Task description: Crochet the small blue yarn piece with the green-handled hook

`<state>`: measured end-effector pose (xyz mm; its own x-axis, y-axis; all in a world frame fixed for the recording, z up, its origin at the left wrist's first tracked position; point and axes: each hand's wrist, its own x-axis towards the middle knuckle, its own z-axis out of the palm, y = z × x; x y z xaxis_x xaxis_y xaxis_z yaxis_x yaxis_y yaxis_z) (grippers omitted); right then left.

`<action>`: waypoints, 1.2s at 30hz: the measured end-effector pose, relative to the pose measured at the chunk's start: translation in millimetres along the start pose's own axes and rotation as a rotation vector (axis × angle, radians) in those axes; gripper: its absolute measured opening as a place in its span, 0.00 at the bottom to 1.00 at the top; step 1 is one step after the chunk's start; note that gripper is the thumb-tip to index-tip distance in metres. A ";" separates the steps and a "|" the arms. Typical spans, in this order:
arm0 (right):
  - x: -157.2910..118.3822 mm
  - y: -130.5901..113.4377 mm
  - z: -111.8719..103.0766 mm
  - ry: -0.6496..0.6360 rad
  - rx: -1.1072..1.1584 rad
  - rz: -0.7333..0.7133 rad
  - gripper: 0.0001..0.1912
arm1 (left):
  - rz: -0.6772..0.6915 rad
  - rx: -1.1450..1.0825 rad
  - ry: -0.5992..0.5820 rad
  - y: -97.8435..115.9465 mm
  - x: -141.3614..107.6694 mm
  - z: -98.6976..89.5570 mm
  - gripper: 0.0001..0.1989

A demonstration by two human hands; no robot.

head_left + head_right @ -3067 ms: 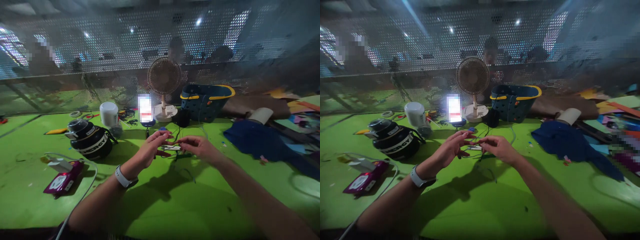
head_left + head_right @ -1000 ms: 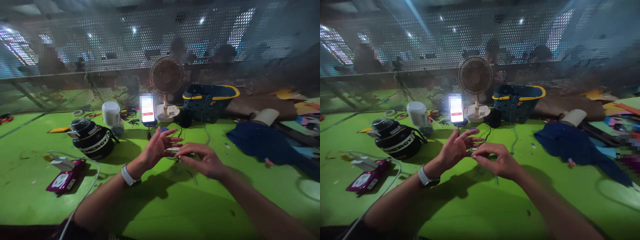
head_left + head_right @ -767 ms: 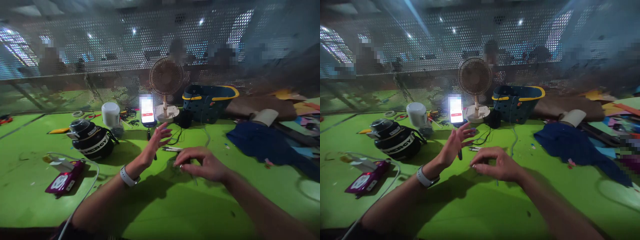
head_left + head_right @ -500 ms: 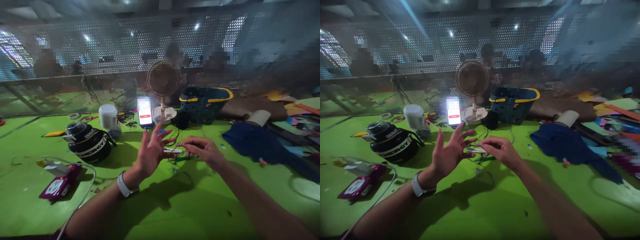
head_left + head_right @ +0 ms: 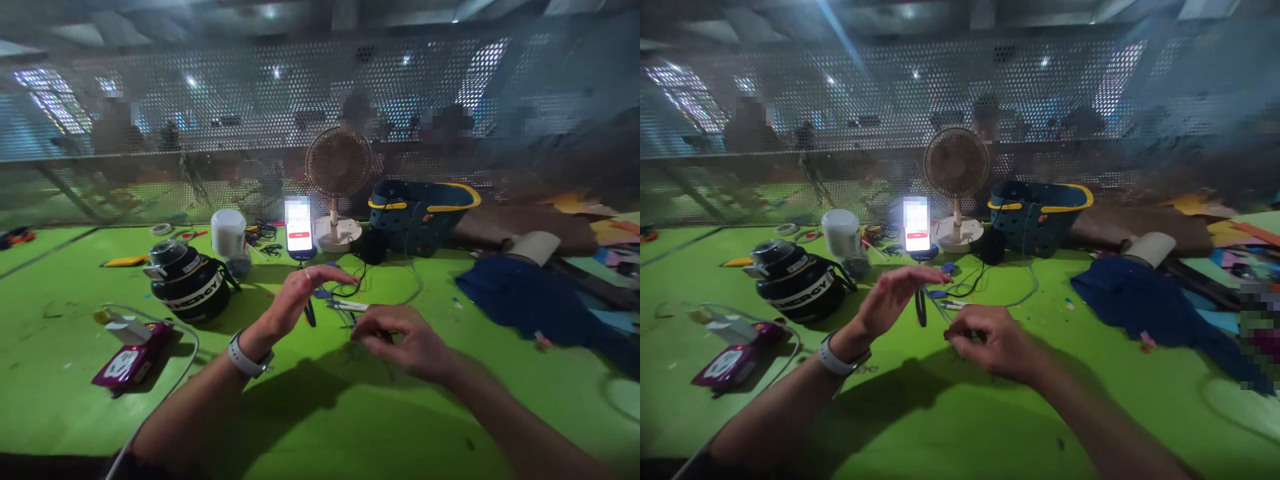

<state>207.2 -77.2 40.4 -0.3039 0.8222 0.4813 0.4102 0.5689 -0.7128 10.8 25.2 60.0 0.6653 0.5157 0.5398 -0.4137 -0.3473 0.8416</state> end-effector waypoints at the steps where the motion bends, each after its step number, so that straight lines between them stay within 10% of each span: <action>1: -0.4 -1.3 -1.2 0.017 0.008 -0.019 0.05 | 0.016 0.127 -0.053 -2.4 -0.3 -1.3 0.30; 11: 3.0 -6.2 -5.8 0.194 0.076 -0.011 0.07 | 0.160 0.700 -0.212 -20.9 -7.1 2.7 0.16; 24: 3.0 6.6 11.5 0.134 0.004 -0.033 0.05 | -0.340 -0.080 0.156 -30.4 -6.7 29.8 0.12; 30: 0.5 12.2 12.4 0.077 0.102 -0.058 0.06 | -0.306 -0.158 0.193 -23.5 -2.3 18.7 0.07; 36: 2.4 26.6 -11.0 0.406 0.276 0.229 0.07 | -0.212 -0.217 0.270 -4.5 0.7 -0.7 0.07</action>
<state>226.9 -59.9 28.3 0.1462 0.8969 0.4173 0.1689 0.3930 -0.9039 12.7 27.7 56.7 0.5747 0.7555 0.3146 -0.4253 -0.0527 0.9035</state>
